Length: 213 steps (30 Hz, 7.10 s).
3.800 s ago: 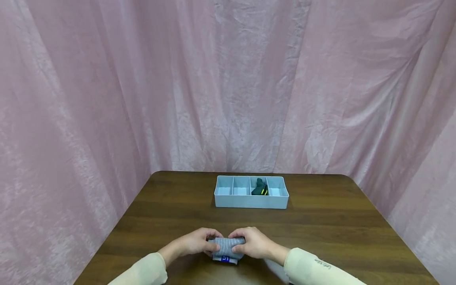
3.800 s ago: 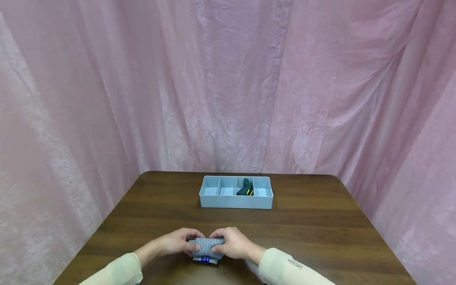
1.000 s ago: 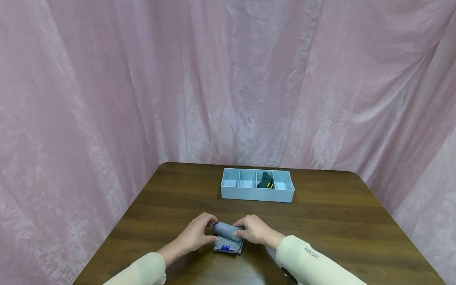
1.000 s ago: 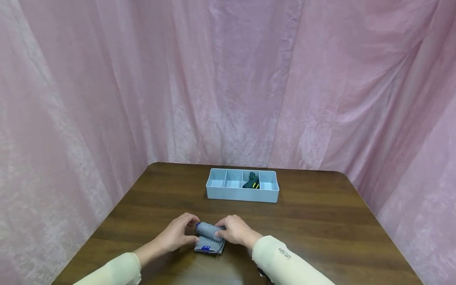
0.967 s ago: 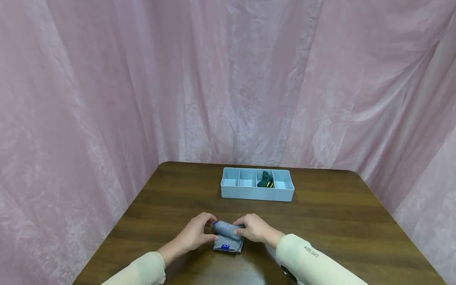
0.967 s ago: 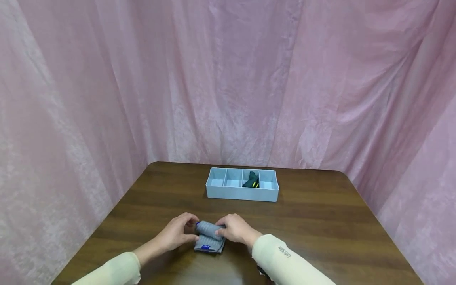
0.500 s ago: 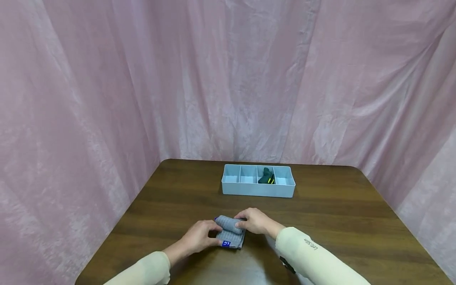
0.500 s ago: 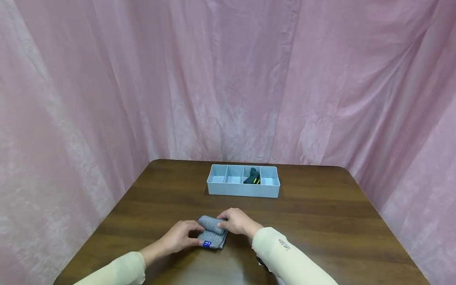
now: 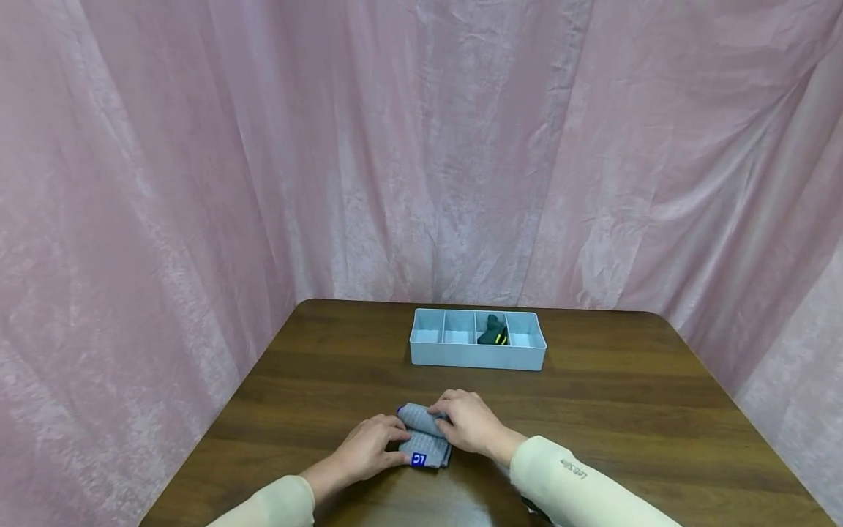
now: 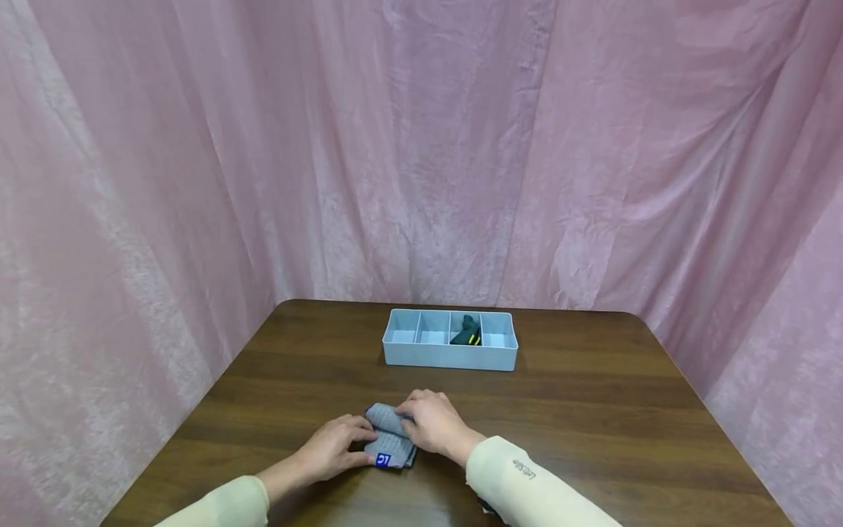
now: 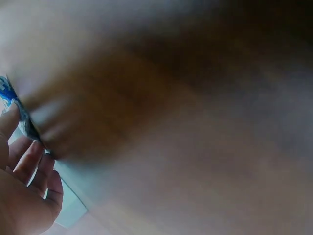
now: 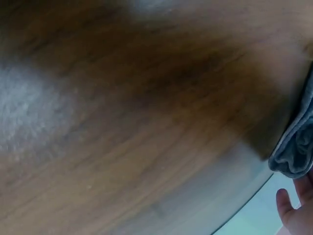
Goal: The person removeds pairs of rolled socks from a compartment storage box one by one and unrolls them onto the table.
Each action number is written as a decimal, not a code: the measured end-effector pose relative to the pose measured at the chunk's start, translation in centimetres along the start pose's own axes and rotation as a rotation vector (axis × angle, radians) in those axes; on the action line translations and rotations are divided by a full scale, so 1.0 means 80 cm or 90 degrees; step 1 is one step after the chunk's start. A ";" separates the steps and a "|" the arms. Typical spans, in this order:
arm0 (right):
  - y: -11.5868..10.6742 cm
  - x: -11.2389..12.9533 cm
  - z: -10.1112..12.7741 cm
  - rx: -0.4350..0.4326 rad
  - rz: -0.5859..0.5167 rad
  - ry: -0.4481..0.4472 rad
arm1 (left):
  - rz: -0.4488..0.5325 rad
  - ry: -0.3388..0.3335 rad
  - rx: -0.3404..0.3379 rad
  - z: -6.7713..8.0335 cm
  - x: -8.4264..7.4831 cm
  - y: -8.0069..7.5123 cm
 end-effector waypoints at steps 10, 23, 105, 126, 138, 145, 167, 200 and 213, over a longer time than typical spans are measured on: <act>0.002 -0.012 -0.011 0.041 -0.018 0.061 | -0.033 0.013 0.036 0.001 -0.004 -0.003; 0.008 -0.034 -0.023 -0.005 -0.130 0.153 | -0.021 0.016 0.049 -0.006 -0.002 -0.001; 0.000 -0.067 -0.035 -0.066 0.009 0.119 | -0.027 0.086 0.093 0.007 -0.011 -0.009; 0.001 -0.059 -0.031 -0.102 0.203 -0.133 | -0.021 0.093 0.084 0.005 -0.007 -0.010; 0.015 -0.086 -0.034 0.102 0.060 0.095 | -0.015 0.096 0.084 0.007 -0.005 -0.005; 0.016 -0.086 -0.034 0.172 0.087 0.150 | -0.025 0.101 0.080 0.006 -0.007 -0.006; -0.007 -0.100 0.000 0.086 0.152 0.112 | -0.060 0.003 0.113 0.014 0.031 -0.034; -0.004 -0.076 0.004 0.120 -0.002 -0.012 | -0.092 -0.032 0.069 0.031 0.032 -0.038; -0.006 -0.065 0.017 0.079 0.037 0.039 | -0.105 -0.046 0.125 0.009 0.058 -0.044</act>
Point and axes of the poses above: each hand's wrist, its own z-axis away from the middle knuckle, its own y-axis out of the palm, x = y × z, the point moved 5 cm from there along -z, towards the middle knuckle, and after that the axes turned 1 degree about z, right-handed, at the moved point
